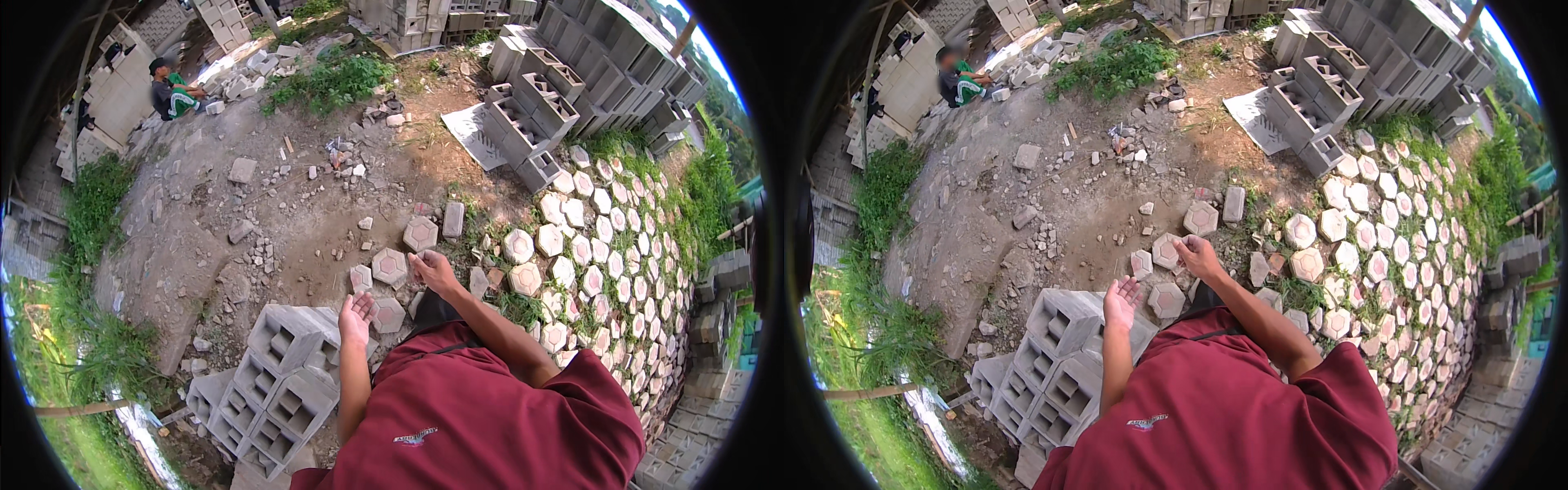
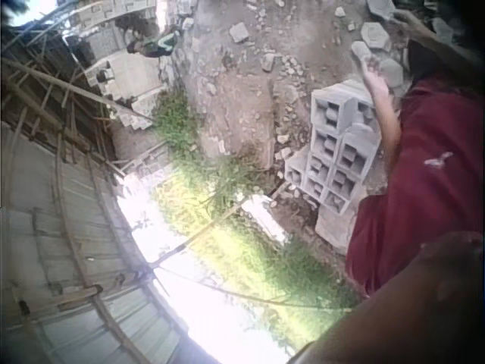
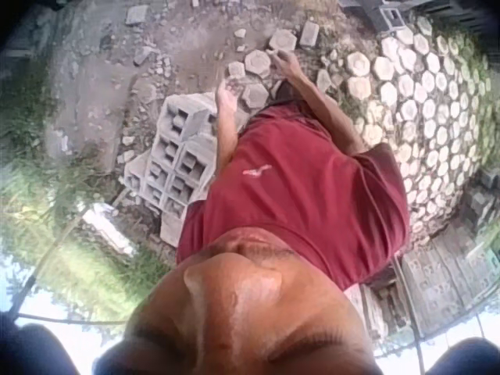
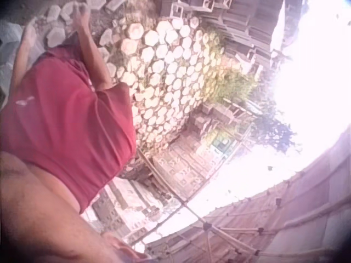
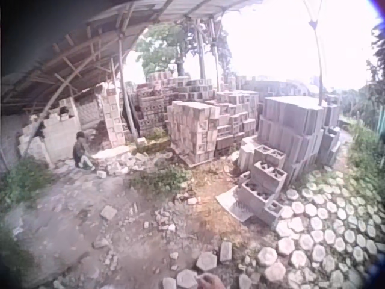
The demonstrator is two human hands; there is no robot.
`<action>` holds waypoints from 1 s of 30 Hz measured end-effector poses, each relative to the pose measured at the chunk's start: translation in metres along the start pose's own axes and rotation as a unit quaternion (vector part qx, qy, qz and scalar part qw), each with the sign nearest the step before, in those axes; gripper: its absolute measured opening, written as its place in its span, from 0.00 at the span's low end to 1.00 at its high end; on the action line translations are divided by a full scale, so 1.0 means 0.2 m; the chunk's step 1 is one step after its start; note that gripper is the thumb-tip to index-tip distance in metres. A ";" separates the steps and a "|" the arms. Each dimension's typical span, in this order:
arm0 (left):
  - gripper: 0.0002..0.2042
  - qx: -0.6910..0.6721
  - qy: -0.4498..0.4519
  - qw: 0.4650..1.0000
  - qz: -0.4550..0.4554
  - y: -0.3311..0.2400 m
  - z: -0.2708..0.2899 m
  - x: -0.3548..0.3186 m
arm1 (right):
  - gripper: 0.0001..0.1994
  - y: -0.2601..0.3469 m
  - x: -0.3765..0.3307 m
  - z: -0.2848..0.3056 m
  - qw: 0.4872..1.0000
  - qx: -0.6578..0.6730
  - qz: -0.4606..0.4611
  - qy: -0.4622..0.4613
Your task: The person carries concrete blocks from a pile and stacks them into a corner of a masonry wall.
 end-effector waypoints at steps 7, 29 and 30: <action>0.18 0.111 0.096 0.988 0.038 -0.19 -0.64 0.43 | 0.20 0.35 0.29 0.45 0.994 -0.006 0.037 -0.100; 0.19 0.258 0.333 0.881 0.217 -0.06 -2.57 1.44 | 0.15 0.36 0.86 1.59 0.916 0.124 -0.055 -0.377; 0.19 0.260 0.338 0.882 0.199 -0.15 -2.65 1.54 | 0.15 0.44 0.95 1.59 0.915 0.108 -0.058 -0.385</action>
Point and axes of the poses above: each hand's wrist, its own x-axis towards the middle knuckle, its own z-axis out of the back of the hand, y = z × x, the point moved 10 cm from there along x, towards the middle knuckle, and after that the axes turned 3 degrees about x, right-handed, at the moved point
